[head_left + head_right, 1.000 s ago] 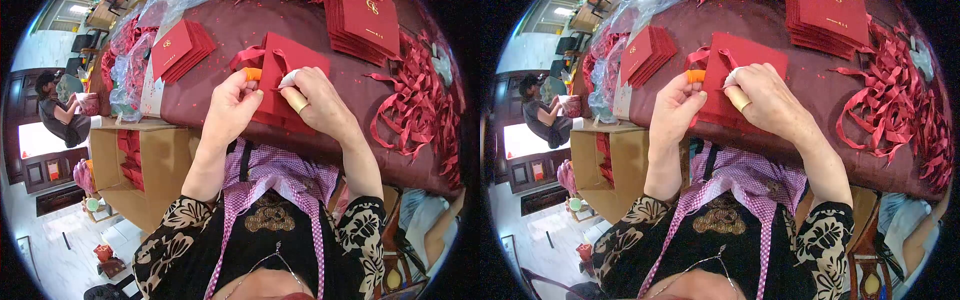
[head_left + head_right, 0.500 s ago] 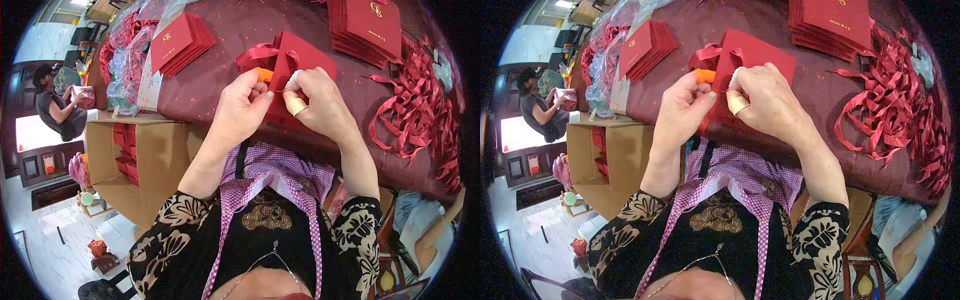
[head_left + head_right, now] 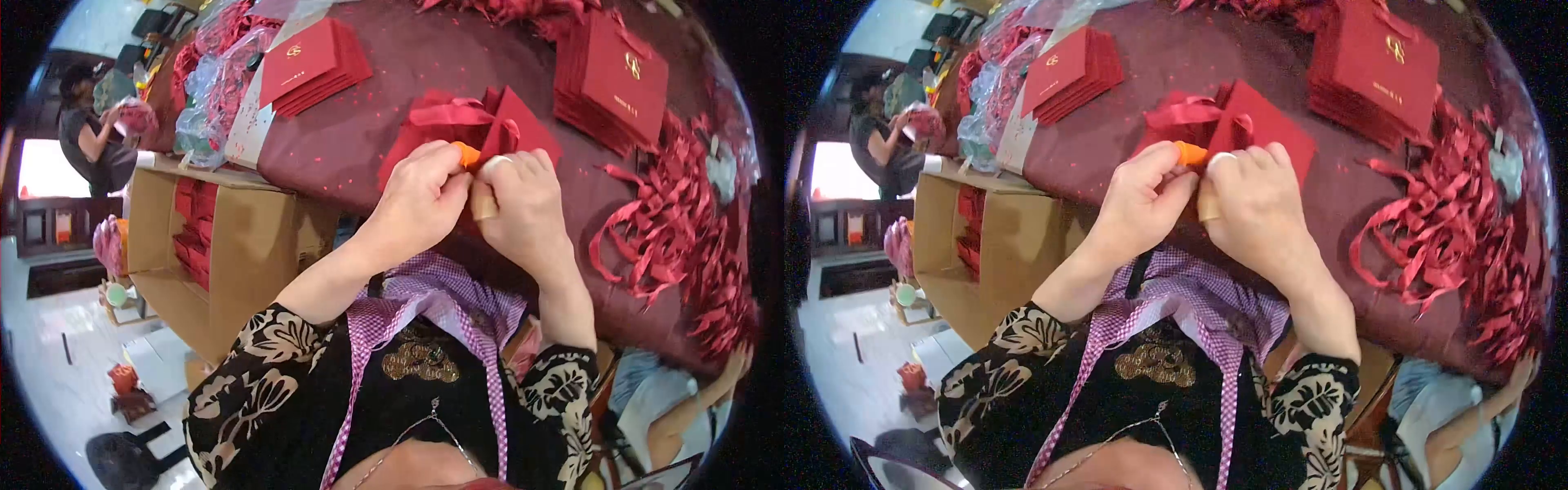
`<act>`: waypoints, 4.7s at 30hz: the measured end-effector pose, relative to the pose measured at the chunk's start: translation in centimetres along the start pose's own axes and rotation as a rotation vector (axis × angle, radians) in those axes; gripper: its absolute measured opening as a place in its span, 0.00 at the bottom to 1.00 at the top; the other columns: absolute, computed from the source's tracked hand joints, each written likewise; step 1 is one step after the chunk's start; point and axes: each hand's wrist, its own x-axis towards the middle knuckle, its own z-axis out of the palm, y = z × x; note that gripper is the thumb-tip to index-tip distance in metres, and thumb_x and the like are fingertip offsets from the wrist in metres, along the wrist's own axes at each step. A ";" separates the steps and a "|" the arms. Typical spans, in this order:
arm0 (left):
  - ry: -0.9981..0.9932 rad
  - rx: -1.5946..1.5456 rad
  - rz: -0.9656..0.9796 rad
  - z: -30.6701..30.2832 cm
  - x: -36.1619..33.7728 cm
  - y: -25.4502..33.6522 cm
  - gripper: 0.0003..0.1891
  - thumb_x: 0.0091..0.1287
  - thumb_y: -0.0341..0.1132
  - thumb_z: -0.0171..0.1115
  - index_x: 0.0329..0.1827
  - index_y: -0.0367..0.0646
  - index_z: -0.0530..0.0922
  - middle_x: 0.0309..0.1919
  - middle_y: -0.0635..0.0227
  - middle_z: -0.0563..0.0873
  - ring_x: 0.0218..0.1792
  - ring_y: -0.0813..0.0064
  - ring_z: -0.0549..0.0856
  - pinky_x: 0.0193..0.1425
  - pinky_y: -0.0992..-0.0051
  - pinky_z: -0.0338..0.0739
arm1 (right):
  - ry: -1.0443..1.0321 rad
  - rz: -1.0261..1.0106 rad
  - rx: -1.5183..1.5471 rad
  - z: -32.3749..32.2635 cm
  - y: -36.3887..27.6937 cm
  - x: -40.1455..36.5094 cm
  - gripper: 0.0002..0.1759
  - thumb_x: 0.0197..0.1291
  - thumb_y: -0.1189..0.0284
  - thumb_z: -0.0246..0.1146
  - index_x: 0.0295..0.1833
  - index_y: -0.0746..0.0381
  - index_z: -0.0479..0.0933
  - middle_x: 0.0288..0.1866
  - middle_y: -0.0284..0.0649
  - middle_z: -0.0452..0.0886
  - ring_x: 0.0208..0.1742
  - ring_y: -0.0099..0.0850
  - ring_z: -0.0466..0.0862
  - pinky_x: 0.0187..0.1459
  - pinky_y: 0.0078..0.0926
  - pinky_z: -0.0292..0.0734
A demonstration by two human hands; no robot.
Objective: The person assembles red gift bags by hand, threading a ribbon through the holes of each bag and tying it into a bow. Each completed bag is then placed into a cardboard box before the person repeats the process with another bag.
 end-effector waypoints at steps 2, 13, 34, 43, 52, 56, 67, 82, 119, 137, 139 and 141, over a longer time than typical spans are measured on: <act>-0.082 -0.173 -0.073 -0.8 0.5 0.4 0.08 0.63 0.22 0.56 0.44 0.33 0.79 0.30 0.65 0.80 0.32 0.80 0.80 0.37 0.77 0.75 | -0.038 0.081 0.111 -1.1 0.0 0.5 0.08 0.47 0.79 0.64 0.30 0.61 0.70 0.24 0.41 0.75 0.29 0.41 0.76 0.37 0.38 0.68; -0.072 -0.219 0.096 -1.0 -0.3 -2.4 0.10 0.57 0.26 0.60 0.42 0.34 0.77 0.35 0.52 0.79 0.40 0.51 0.82 0.44 0.61 0.76 | -0.117 0.271 0.294 -1.1 -1.0 0.6 0.06 0.51 0.82 0.64 0.31 0.63 0.74 0.28 0.41 0.77 0.31 0.39 0.76 0.37 0.34 0.71; -0.363 -0.534 0.310 -4.2 -2.9 -4.5 0.06 0.57 0.28 0.59 0.26 0.34 0.74 0.31 0.54 0.76 0.35 0.54 0.80 0.38 0.61 0.73 | -0.561 -0.122 0.082 -3.0 -5.2 5.0 0.22 0.63 0.54 0.59 0.51 0.62 0.78 0.47 0.44 0.79 0.55 0.44 0.76 0.64 0.49 0.61; -0.460 -0.771 0.229 -4.0 -3.9 -5.8 0.11 0.61 0.29 0.59 0.23 0.32 0.70 0.23 0.61 0.74 0.27 0.69 0.76 0.33 0.68 0.68 | -0.527 -0.099 0.339 -2.4 -6.0 4.1 0.18 0.60 0.57 0.64 0.32 0.61 0.75 0.29 0.36 0.77 0.37 0.36 0.78 0.60 0.48 0.66; -0.165 -1.341 -0.433 -6.6 -3.1 -7.1 0.07 0.60 0.32 0.60 0.28 0.40 0.82 0.24 0.69 0.84 0.19 0.82 0.77 0.24 0.80 0.72 | -0.493 -0.049 0.355 -3.0 -6.3 3.0 0.22 0.61 0.52 0.61 0.30 0.62 0.73 0.26 0.36 0.75 0.34 0.36 0.78 0.59 0.48 0.67; -0.114 -1.312 -0.477 -7.7 -2.5 -6.1 0.07 0.63 0.31 0.59 0.29 0.39 0.80 0.24 0.69 0.83 0.20 0.83 0.75 0.25 0.81 0.71 | -0.381 0.071 0.329 -3.4 -6.0 3.3 0.24 0.62 0.53 0.61 0.28 0.63 0.71 0.26 0.37 0.73 0.33 0.35 0.75 0.60 0.47 0.67; -0.022 -0.792 -0.379 -7.5 -1.5 -5.7 0.10 0.64 0.37 0.61 0.38 0.37 0.77 0.25 0.72 0.79 0.24 0.82 0.76 0.29 0.78 0.71 | -0.392 0.155 0.295 -4.4 -4.9 3.5 0.23 0.65 0.55 0.60 0.30 0.65 0.69 0.30 0.37 0.70 0.38 0.35 0.73 0.63 0.47 0.65; -0.378 -0.637 -0.138 -5.2 -3.4 -1.5 0.51 0.60 0.52 0.69 0.72 0.25 0.49 0.59 0.42 0.74 0.62 0.61 0.76 0.63 0.68 0.70 | -0.291 0.037 0.117 -3.8 -4.2 4.8 0.18 0.67 0.61 0.59 0.32 0.64 0.70 0.28 0.38 0.71 0.40 0.38 0.74 0.63 0.49 0.66; 0.497 -0.144 -0.133 -5.7 -1.9 -12.2 0.12 0.70 0.37 0.56 0.41 0.35 0.73 0.33 0.52 0.78 0.38 0.52 0.79 0.43 0.59 0.73 | -0.026 -0.037 -0.236 -2.4 9.8 11.4 0.20 0.71 0.74 0.52 0.66 0.62 0.71 0.63 0.45 0.76 0.63 0.41 0.75 0.64 0.34 0.68; 0.476 -0.090 -0.089 -5.9 -2.4 -11.6 0.08 0.70 0.35 0.55 0.38 0.38 0.74 0.33 0.55 0.79 0.40 0.52 0.80 0.44 0.60 0.74 | -0.453 0.057 -0.361 2.0 12.6 9.8 0.30 0.61 0.83 0.56 0.70 0.57 0.66 0.62 0.51 0.73 0.58 0.51 0.75 0.56 0.43 0.72; 0.485 -0.081 -0.080 -5.8 -2.4 -11.7 0.08 0.70 0.35 0.55 0.38 0.38 0.74 0.33 0.55 0.79 0.39 0.52 0.80 0.44 0.60 0.74 | -0.467 0.089 -0.371 2.3 12.5 10.3 0.30 0.61 0.83 0.56 0.70 0.57 0.65 0.62 0.51 0.72 0.58 0.51 0.75 0.56 0.43 0.72; 0.490 -0.080 -0.069 -5.7 -2.5 -11.7 0.08 0.69 0.35 0.55 0.38 0.37 0.74 0.32 0.55 0.79 0.39 0.52 0.80 0.43 0.60 0.74 | -0.446 0.055 -0.399 2.9 12.6 10.2 0.31 0.61 0.83 0.56 0.71 0.58 0.64 0.63 0.54 0.72 0.59 0.52 0.75 0.56 0.44 0.72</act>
